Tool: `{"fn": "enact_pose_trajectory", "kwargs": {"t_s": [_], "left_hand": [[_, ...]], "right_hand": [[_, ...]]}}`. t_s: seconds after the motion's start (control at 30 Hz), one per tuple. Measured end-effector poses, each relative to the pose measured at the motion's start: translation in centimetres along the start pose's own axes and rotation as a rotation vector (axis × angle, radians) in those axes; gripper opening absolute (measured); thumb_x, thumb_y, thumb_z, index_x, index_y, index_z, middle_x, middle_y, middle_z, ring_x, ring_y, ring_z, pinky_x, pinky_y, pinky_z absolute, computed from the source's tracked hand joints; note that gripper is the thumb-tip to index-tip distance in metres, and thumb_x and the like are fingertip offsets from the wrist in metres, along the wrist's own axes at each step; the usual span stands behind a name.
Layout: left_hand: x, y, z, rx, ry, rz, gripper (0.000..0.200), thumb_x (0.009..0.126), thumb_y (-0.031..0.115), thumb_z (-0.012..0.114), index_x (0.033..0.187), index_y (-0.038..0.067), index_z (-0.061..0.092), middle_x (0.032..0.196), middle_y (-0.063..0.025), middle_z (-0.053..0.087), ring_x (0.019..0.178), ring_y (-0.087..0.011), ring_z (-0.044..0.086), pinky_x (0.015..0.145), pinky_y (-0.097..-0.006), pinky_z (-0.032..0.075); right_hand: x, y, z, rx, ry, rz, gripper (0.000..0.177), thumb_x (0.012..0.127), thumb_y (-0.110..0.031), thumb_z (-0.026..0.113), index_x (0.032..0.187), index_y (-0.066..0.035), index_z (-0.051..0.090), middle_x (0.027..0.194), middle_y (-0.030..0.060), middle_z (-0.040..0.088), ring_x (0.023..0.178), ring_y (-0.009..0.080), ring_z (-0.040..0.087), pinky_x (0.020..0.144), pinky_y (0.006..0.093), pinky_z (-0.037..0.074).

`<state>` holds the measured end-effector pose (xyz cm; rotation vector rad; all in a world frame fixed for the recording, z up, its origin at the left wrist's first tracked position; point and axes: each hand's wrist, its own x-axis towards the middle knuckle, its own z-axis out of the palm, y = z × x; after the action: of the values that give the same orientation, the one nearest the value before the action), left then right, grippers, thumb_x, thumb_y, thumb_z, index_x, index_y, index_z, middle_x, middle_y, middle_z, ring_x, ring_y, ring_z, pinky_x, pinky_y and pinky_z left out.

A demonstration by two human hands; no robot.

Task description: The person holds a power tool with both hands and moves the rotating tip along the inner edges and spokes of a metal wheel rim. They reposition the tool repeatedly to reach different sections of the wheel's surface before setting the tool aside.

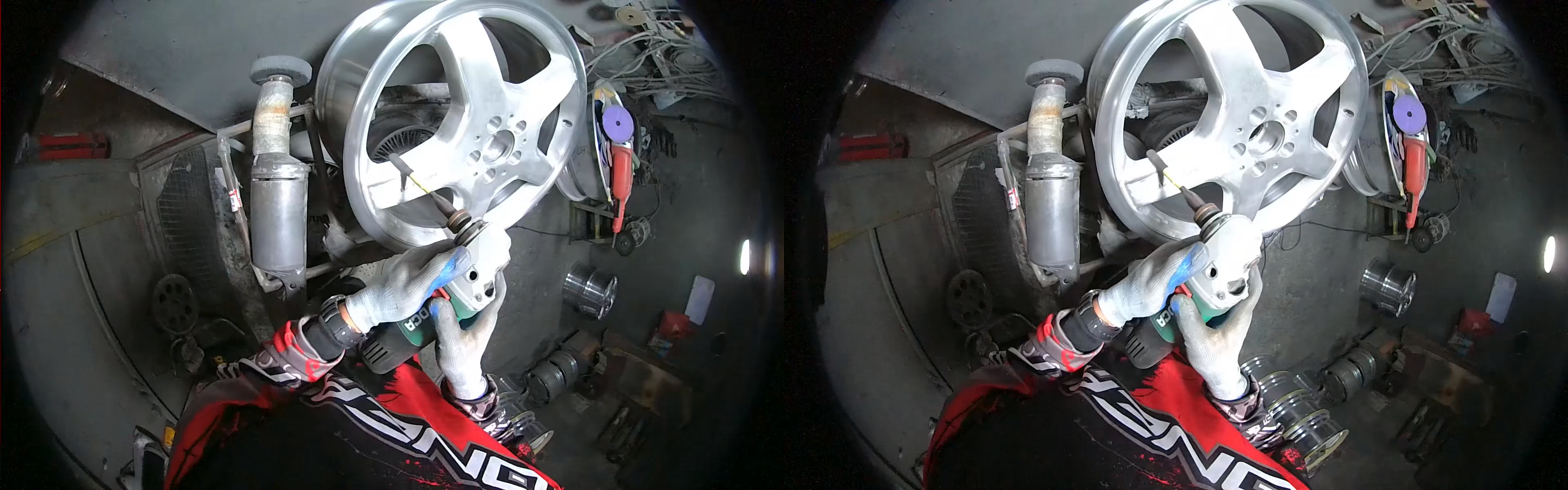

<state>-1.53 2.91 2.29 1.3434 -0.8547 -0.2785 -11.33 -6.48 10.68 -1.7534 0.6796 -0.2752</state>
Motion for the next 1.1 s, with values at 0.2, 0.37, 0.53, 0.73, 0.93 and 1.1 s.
{"fn": "enact_pose_trajectory", "kwargs": {"t_s": [0.2, 0.37, 0.53, 0.73, 0.93, 1.1], "left_hand": [[4.2, -1.8, 1.1, -0.152, -0.124, 0.065, 0.052, 0.097, 0.008, 0.055, 0.147, 0.0, 0.041, 0.136, -0.0249, 0.054, 0.122, -0.04, 0.059, 0.103, -0.0448, 0.048], [4.0, -1.5, 0.8, -0.17, -0.151, 0.019, 0.052, 0.097, 0.01, 0.055, 0.147, 0.001, 0.041, 0.138, -0.0253, 0.053, 0.124, -0.0403, 0.057, 0.105, -0.0451, 0.047], [3.0, -1.3, 0.6, -0.167, -0.16, -0.002, 0.05, 0.1, 0.011, 0.052, 0.147, 0.0, 0.04, 0.142, -0.026, 0.05, 0.13, -0.0401, 0.053, 0.109, -0.0449, 0.044], [4.7, -1.9, 0.9, -0.17, -0.159, 0.051, 0.051, 0.098, 0.007, 0.054, 0.147, 0.0, 0.041, 0.139, -0.0259, 0.053, 0.125, -0.0391, 0.057, 0.104, -0.0446, 0.048], [3.9, -1.2, 0.9, -0.317, -0.104, -0.003, 0.047, 0.1, 0.009, 0.052, 0.145, 0.001, 0.043, 0.138, -0.0239, 0.053, 0.122, -0.037, 0.059, 0.104, -0.0417, 0.048], [4.8, -3.4, 2.2, -0.252, -0.031, 0.082, 0.045, 0.1, 0.011, 0.052, 0.144, 0.003, 0.045, 0.135, -0.0215, 0.055, 0.117, -0.0372, 0.061, 0.099, -0.0409, 0.05]], "right_hand": [[2.3, -0.4, -0.4, 0.089, 0.165, 0.021, 0.087, 0.084, -0.001, 0.073, 0.153, 0.003, 0.019, 0.141, 0.0194, 0.046, 0.128, 0.0248, 0.05, 0.109, 0.0395, 0.04], [2.0, 0.4, -0.6, 0.094, 0.186, 0.043, 0.089, 0.083, -0.001, 0.074, 0.153, 0.002, 0.02, 0.142, 0.0195, 0.045, 0.129, 0.0251, 0.049, 0.11, 0.04, 0.039], [1.5, 0.2, -0.6, 0.089, 0.115, 0.035, 0.09, 0.082, -0.001, 0.075, 0.154, 0.001, 0.02, 0.143, 0.0185, 0.044, 0.13, 0.0256, 0.048, 0.111, 0.0416, 0.038], [2.5, -0.2, -0.5, 0.093, 0.185, 0.056, 0.09, 0.082, -0.002, 0.075, 0.153, 0.001, 0.02, 0.142, 0.0181, 0.045, 0.129, 0.0239, 0.048, 0.11, 0.0394, 0.039], [2.1, -0.8, -0.5, 0.036, 0.133, 0.029, 0.092, 0.082, -0.002, 0.078, 0.153, 0.001, 0.02, 0.141, 0.0183, 0.045, 0.129, 0.0234, 0.048, 0.109, 0.0391, 0.04], [3.4, -1.4, -0.6, -0.029, 0.156, -0.026, 0.094, 0.082, -0.003, 0.079, 0.153, 0.001, 0.019, 0.141, 0.0199, 0.045, 0.127, 0.0242, 0.049, 0.108, 0.0386, 0.041]]}}
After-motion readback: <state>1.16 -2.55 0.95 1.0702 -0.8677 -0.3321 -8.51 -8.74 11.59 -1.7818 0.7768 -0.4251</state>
